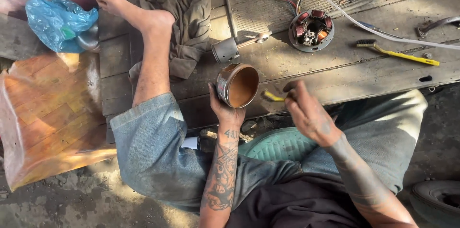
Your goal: The person sits on a low stool and scrubs a cylindrical metal part with a yellow-handled brush. They rotate the part to clean different sides and the interior surface. A disassembled motor stator and other tools are visible on the wooden workbench.
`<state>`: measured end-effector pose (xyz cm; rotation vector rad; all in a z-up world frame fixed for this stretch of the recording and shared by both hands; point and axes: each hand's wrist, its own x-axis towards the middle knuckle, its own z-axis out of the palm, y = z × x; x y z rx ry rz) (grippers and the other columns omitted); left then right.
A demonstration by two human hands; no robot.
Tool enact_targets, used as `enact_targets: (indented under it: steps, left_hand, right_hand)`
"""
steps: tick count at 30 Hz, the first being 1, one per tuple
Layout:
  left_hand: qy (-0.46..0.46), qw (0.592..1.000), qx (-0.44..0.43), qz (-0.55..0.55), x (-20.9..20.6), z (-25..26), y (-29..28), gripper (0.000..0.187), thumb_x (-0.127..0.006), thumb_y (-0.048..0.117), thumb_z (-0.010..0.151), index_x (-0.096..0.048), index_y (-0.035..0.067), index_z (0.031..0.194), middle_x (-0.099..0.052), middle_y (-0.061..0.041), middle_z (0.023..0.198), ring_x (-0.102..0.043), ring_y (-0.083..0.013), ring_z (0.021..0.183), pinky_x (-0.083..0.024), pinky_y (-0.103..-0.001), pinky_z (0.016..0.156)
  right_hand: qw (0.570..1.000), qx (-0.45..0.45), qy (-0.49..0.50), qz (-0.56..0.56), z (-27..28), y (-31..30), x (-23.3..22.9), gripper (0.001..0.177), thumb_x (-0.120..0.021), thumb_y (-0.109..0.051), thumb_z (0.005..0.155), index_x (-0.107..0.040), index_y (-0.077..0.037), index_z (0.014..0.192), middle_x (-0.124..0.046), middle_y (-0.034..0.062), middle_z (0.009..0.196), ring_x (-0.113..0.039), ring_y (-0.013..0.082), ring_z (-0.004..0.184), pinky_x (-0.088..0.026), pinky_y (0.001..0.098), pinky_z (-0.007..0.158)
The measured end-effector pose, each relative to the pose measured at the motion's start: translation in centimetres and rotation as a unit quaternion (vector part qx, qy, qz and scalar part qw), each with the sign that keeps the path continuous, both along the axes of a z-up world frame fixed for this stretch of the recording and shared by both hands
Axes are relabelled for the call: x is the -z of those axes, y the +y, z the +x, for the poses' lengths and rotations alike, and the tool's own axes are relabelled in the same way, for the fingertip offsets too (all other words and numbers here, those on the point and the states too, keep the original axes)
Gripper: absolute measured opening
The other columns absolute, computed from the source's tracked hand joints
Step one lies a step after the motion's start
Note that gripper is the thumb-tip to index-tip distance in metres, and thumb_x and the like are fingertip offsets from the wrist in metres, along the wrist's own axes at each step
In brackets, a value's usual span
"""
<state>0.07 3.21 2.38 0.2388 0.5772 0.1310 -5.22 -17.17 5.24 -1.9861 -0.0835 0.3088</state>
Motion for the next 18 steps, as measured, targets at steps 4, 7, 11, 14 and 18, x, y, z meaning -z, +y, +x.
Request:
enact_targets:
  steps: [4, 7, 11, 14, 18]
  left_hand:
    - [0.005, 0.999, 0.002, 0.033, 0.0, 0.0, -0.1, 0.049, -0.074, 0.043, 0.091, -0.072, 0.002, 0.117, -0.073, -0.022, 0.116, -0.072, -0.038, 0.106, -0.055, -0.055, 0.102]
    - [0.006, 0.996, 0.028, 0.083, 0.5, -0.1, 0.0, 0.052, -0.075, 0.05, 0.09, -0.072, 0.007, 0.12, -0.073, -0.018, 0.12, -0.071, -0.0333, 0.111, -0.055, -0.052, 0.105]
    - [0.013, 0.991, 0.079, 0.112, -1.6, -0.9, -1.2, 0.048, -0.074, 0.048, 0.09, -0.071, 0.008, 0.116, -0.073, -0.013, 0.113, -0.071, -0.0264, 0.105, -0.056, -0.045, 0.101]
    - [-0.038, 0.979, 0.135, 0.146, -0.3, -0.8, -1.4, 0.04, -0.073, 0.045, 0.091, -0.073, 0.01, 0.112, -0.075, -0.011, 0.103, -0.073, -0.0219, 0.097, -0.06, -0.042, 0.093]
    - [-0.061, 0.944, 0.129, 0.298, 7.2, 0.2, 0.8, 0.04, -0.075, 0.036, 0.088, -0.071, 0.009, 0.118, -0.073, -0.014, 0.109, -0.07, -0.0235, 0.103, -0.058, -0.044, 0.095]
  right_hand:
    - [0.996, -0.011, -0.061, -0.065, 0.1, 1.0, -2.7, 0.023, -0.047, -0.012, 0.099, -0.051, -0.011, 0.121, -0.067, 0.0214, 0.083, -0.068, 0.0449, 0.075, -0.054, 0.0521, 0.065]
    - [0.982, -0.049, -0.107, -0.148, 1.0, 1.6, -3.3, 0.026, -0.053, -0.013, 0.095, -0.052, -0.012, 0.121, -0.065, 0.0196, 0.088, -0.069, 0.0437, 0.081, -0.055, 0.0526, 0.065]
    - [0.95, -0.078, -0.195, -0.23, 2.7, 2.8, -0.2, 0.02, -0.056, -0.015, 0.095, -0.056, -0.009, 0.114, -0.063, 0.0148, 0.093, -0.068, 0.036, 0.085, -0.057, 0.0463, 0.064]
    - [0.921, -0.053, -0.258, -0.288, 2.8, 3.8, 3.5, 0.019, -0.055, -0.016, 0.096, -0.061, -0.015, 0.114, -0.06, 0.0069, 0.093, -0.068, 0.0265, 0.086, -0.059, 0.0413, 0.061]
    - [0.987, -0.082, -0.118, -0.071, 1.6, 5.1, 2.9, 0.017, -0.051, -0.002, 0.095, -0.065, 0.002, 0.103, -0.061, 0.0178, 0.072, -0.066, 0.0369, 0.061, -0.054, 0.0441, 0.047]
